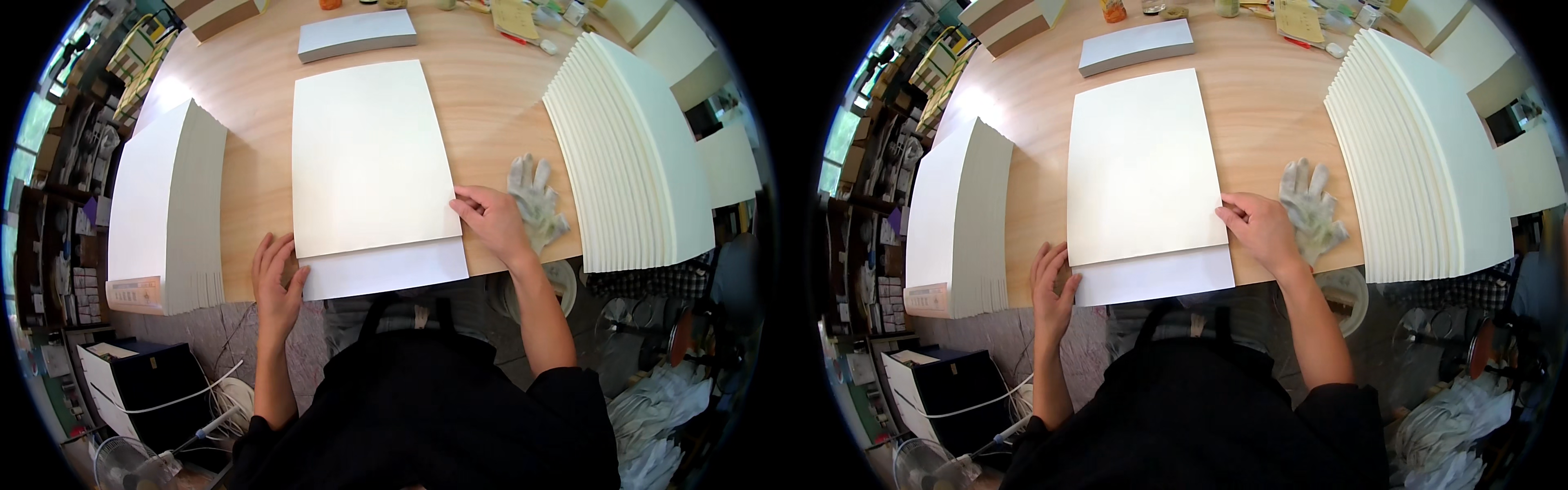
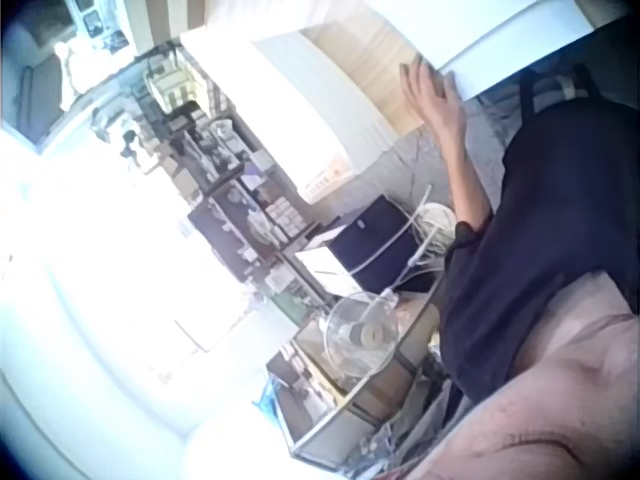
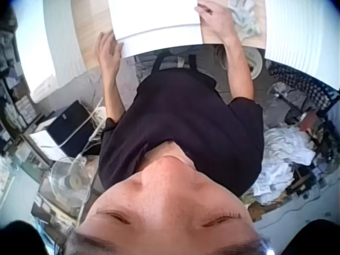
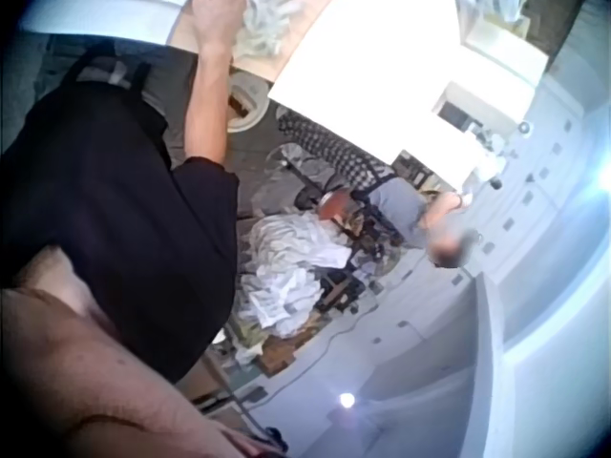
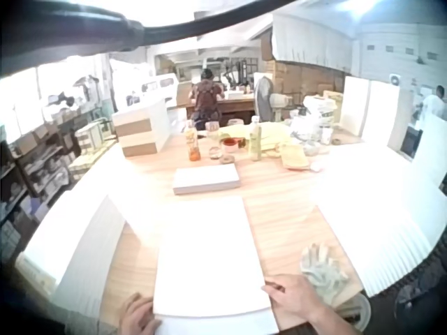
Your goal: The person repeatedly places a white cover sheet over a stack of paper, aligns it, and uses a book as a guide to fold the cover over the spine. They then lift the assembled unit and place it onto a growing stack on the table. This cycle repeats throughout the clip.
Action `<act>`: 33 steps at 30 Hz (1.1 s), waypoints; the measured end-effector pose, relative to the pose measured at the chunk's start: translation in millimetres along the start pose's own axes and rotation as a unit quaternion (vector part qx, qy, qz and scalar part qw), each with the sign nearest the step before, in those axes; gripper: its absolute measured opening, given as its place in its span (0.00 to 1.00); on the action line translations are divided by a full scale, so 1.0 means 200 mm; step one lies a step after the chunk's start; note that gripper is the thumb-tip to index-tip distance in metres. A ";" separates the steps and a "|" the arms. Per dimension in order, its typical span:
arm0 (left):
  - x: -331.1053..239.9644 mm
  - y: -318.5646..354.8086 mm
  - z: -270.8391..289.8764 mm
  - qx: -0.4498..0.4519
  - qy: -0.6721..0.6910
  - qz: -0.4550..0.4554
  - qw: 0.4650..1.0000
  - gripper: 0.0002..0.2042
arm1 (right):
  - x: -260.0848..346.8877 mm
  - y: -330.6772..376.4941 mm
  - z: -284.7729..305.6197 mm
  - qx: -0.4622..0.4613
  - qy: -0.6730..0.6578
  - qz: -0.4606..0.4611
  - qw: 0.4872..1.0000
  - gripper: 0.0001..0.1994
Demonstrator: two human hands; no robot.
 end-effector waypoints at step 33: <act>-0.29 -0.39 -0.15 0.180 -0.055 -0.047 0.981 0.16 | 0.20 -0.06 -0.12 -0.041 0.023 0.096 0.994 0.14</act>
Point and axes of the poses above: each hand's wrist, its own y-axis away from the middle knuckle, its own z-axis out of the back of the hand, x = y × z, the point moved 8 cm from there along -y, towards the middle knuckle, and after that the axes turned 15 degrees about z, right-handed, at the moved point
